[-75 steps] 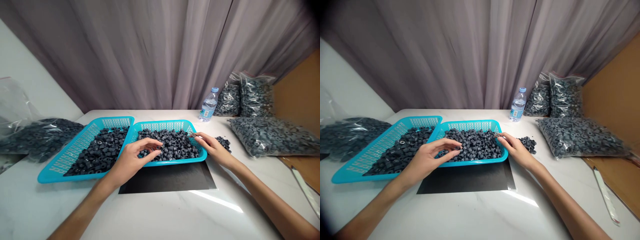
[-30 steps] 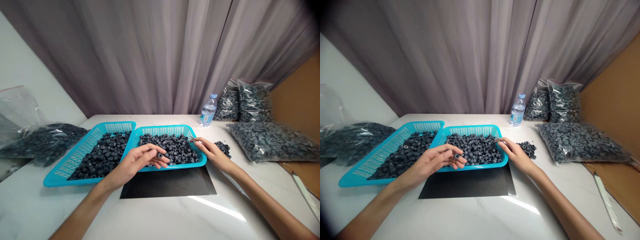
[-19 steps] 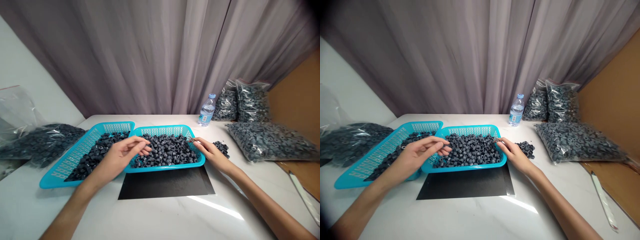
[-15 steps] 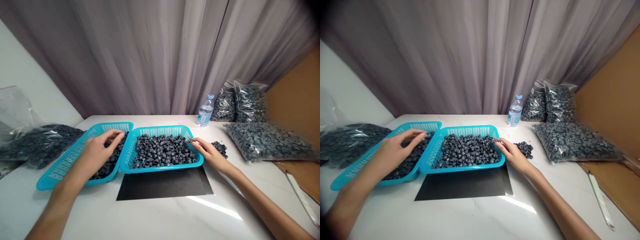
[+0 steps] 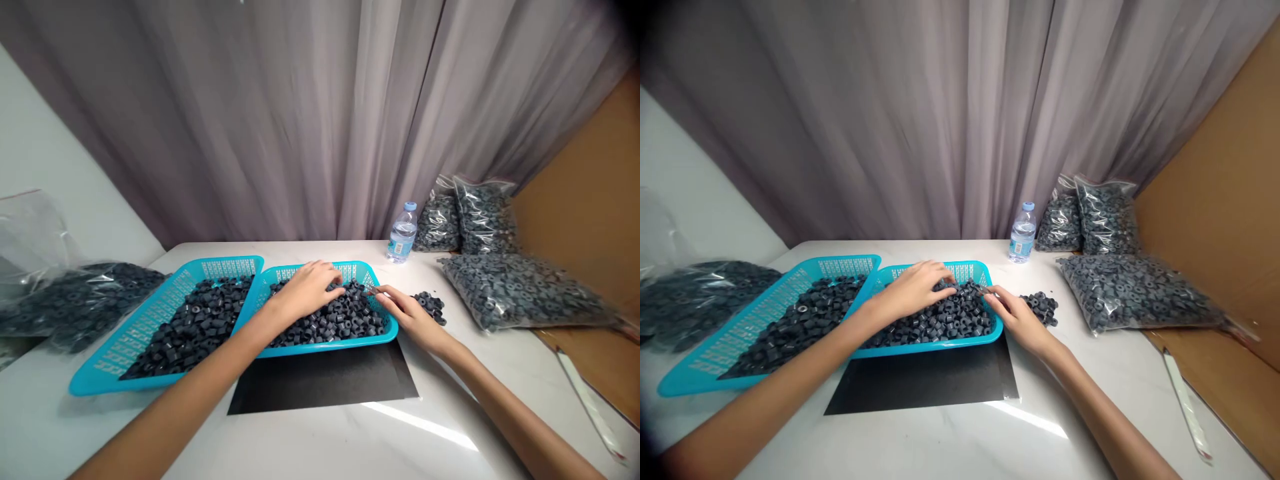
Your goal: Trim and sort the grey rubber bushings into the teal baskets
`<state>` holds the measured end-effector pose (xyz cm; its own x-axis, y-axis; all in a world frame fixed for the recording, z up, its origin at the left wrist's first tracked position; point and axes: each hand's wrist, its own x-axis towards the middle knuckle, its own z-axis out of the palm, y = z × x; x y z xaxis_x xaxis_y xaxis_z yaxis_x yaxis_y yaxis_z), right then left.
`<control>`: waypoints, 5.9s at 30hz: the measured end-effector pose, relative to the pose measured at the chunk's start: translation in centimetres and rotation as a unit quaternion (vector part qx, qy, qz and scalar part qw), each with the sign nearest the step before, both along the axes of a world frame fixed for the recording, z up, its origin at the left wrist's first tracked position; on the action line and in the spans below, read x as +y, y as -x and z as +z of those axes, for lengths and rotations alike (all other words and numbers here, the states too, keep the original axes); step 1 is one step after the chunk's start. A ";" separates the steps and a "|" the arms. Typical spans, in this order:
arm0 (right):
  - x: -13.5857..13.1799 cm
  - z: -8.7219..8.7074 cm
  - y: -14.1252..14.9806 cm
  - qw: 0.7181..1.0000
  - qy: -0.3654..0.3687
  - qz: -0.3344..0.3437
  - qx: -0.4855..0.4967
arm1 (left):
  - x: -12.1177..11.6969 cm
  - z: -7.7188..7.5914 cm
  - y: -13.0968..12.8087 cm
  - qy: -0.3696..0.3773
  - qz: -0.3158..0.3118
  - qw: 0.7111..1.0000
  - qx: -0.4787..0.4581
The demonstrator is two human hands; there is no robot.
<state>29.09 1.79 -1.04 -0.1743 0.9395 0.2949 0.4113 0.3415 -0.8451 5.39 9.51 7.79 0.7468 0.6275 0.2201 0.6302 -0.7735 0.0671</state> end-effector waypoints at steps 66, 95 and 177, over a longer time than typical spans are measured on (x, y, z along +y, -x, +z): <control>-0.1 0.1 -0.4 1.000 -0.001 -0.014 -0.017 | -5.8 -1.8 4.1 0.261 0.045 0.922 -0.281; -0.3 -0.4 -0.3 1.000 0.006 -0.019 -0.019 | -8.3 -1.3 5.5 0.443 0.045 0.781 -0.437; -0.2 -0.2 -0.4 1.000 0.007 -0.017 -0.012 | -8.1 -2.8 4.0 0.138 0.033 0.954 -0.265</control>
<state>29.49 1.59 -1.22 -0.1499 0.9491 0.2769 0.4424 0.3148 -0.8398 1.38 1.40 4.99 0.5334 0.7586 0.3742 0.4987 -0.6394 0.5852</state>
